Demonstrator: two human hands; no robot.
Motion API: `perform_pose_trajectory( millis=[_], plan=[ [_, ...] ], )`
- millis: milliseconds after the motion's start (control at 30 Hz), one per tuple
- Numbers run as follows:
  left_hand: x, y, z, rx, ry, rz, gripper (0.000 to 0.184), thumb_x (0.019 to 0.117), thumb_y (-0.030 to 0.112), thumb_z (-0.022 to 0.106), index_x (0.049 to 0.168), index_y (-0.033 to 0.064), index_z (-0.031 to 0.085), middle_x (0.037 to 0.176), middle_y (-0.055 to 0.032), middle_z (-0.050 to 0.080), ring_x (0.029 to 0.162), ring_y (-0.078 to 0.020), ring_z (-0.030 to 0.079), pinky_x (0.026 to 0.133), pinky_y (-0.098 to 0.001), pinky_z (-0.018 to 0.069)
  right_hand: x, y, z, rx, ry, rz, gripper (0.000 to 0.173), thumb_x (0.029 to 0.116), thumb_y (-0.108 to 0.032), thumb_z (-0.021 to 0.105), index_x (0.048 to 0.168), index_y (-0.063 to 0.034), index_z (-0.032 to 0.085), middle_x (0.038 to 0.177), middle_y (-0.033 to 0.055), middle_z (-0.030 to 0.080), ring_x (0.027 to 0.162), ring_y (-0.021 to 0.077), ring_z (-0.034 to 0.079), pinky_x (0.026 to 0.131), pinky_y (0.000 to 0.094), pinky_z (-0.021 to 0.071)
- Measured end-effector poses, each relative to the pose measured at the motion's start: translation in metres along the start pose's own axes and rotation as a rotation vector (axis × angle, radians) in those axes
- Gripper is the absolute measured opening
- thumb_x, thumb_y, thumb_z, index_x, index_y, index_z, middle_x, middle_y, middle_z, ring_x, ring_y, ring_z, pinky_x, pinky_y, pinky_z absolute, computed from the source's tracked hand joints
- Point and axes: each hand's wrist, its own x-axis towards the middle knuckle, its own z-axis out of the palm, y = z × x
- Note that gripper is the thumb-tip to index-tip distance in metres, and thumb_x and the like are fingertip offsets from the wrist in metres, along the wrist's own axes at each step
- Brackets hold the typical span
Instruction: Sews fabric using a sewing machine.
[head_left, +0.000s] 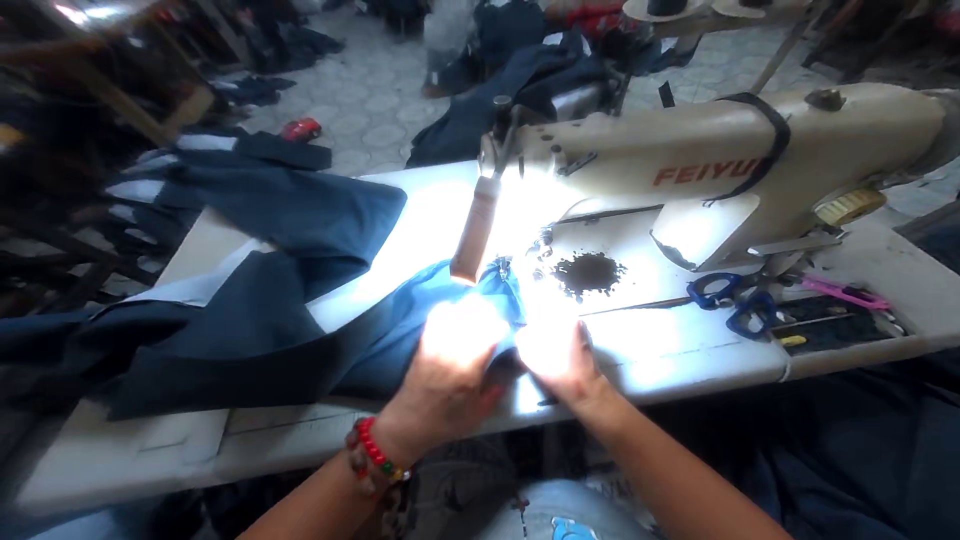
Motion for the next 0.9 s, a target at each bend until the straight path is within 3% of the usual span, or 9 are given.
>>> perform_pose_trajectory(
  millis=[67, 133, 200, 267, 300, 367, 467, 600, 900],
  plan=[
    [0.013, 0.011, 0.018, 0.006, 0.005, 0.005, 0.067, 0.0826, 0.053, 0.074, 0.130, 0.0057, 0.067, 0.134, -0.0175, 0.066, 0.131, -0.0331, 0.059, 0.112, -0.0613, 0.0387, 0.001, 0.002, 0.001, 0.081, 0.023, -0.035, 0.014, 0.0850, -0.010, 0.067, 0.087, 0.0039, 0.070, 0.082, 0.0199, 0.068, 0.082, 0.0361, 0.070, 0.071, 0.0536, 0.0549],
    [0.029, 0.009, 0.036, 0.064, 0.036, 0.017, 0.053, 0.0854, 0.041, 0.071, 0.122, 0.0032, 0.070, 0.122, -0.0154, 0.072, 0.121, -0.0314, 0.065, 0.107, -0.0560, 0.0447, 0.003, 0.006, 0.006, 0.125, 0.081, -0.062, 0.011, 0.0806, -0.007, 0.067, 0.085, 0.0028, 0.070, 0.080, 0.0175, 0.069, 0.079, 0.0326, 0.070, 0.070, 0.0512, 0.0556],
    [0.038, -0.001, 0.046, 0.092, 0.026, 0.043, 0.031, 0.0838, 0.019, 0.071, 0.108, 0.0002, 0.072, 0.101, -0.0146, 0.074, 0.099, -0.0325, 0.071, 0.092, -0.0523, 0.0528, 0.002, 0.011, 0.013, 0.129, 0.142, -0.068, 0.008, 0.0785, -0.006, 0.066, 0.076, 0.0008, 0.067, 0.073, 0.0146, 0.066, 0.072, 0.0293, 0.068, 0.064, 0.0475, 0.0537],
    [0.039, -0.009, 0.051, 0.069, 0.016, 0.076, 0.014, 0.0792, 0.007, 0.071, 0.090, -0.0015, 0.071, 0.081, -0.0156, 0.068, 0.078, -0.0342, 0.069, 0.070, -0.0493, 0.0533, -0.001, 0.012, 0.014, 0.108, 0.109, -0.035, 0.010, 0.0807, -0.007, 0.065, 0.078, 0.0013, 0.069, 0.074, 0.0151, 0.067, 0.072, 0.0297, 0.068, 0.065, 0.0472, 0.0535],
    [0.037, -0.010, 0.049, 0.056, -0.011, 0.078, 0.008, 0.0793, 0.004, 0.071, 0.085, -0.0013, 0.070, 0.080, -0.0164, 0.067, 0.076, -0.0353, 0.069, 0.067, -0.0489, 0.0529, -0.004, 0.011, 0.015, 0.098, 0.091, -0.026, 0.012, 0.0821, -0.008, 0.064, 0.079, 0.0018, 0.070, 0.074, 0.0156, 0.068, 0.073, 0.0302, 0.069, 0.065, 0.0475, 0.0543],
    [0.032, -0.010, 0.043, 0.038, -0.067, 0.072, 0.003, 0.0806, 0.003, 0.067, 0.081, 0.0004, 0.069, 0.089, -0.0173, 0.070, 0.088, -0.0363, 0.070, 0.074, -0.0508, 0.0540, -0.011, 0.011, 0.018, 0.092, 0.095, -0.030, 0.015, 0.0838, -0.010, 0.063, 0.080, 0.0013, 0.072, 0.073, 0.0145, 0.069, 0.070, 0.0284, 0.070, 0.063, 0.0455, 0.0549],
    [0.023, -0.010, 0.030, 0.016, -0.139, 0.006, 0.021, 0.0796, 0.003, 0.064, 0.097, 0.0060, 0.075, 0.112, -0.0119, 0.075, 0.115, -0.0337, 0.068, 0.095, -0.0576, 0.0494, -0.019, 0.010, 0.026, 0.061, 0.225, -0.130, 0.013, 0.0817, -0.008, 0.065, 0.077, 0.0003, 0.073, 0.069, 0.0131, 0.069, 0.064, 0.0255, 0.069, 0.059, 0.0400, 0.0561],
    [0.008, -0.005, 0.019, -0.022, -0.249, -0.088, 0.045, 0.0825, 0.014, 0.060, 0.126, 0.0152, 0.072, 0.134, -0.0060, 0.068, 0.135, -0.0362, 0.056, 0.103, -0.0750, 0.0369, -0.023, 0.013, 0.030, -0.127, 0.302, -0.260, 0.015, 0.0842, -0.007, 0.063, 0.077, 0.0013, 0.073, 0.071, 0.0138, 0.069, 0.064, 0.0260, 0.072, 0.054, 0.0381, 0.0565],
    [0.009, -0.004, 0.023, -0.050, -0.331, -0.115, 0.055, 0.0935, 0.029, 0.038, 0.140, 0.0156, 0.064, 0.142, -0.0048, 0.064, 0.140, -0.0360, 0.050, 0.105, -0.0708, 0.0342, -0.028, 0.003, 0.025, -0.281, 0.168, -0.225, 0.019, 0.0848, -0.008, 0.064, 0.095, 0.0047, 0.075, 0.079, 0.0164, 0.072, 0.070, 0.0309, 0.073, 0.055, 0.0420, 0.0558]
  ],
)
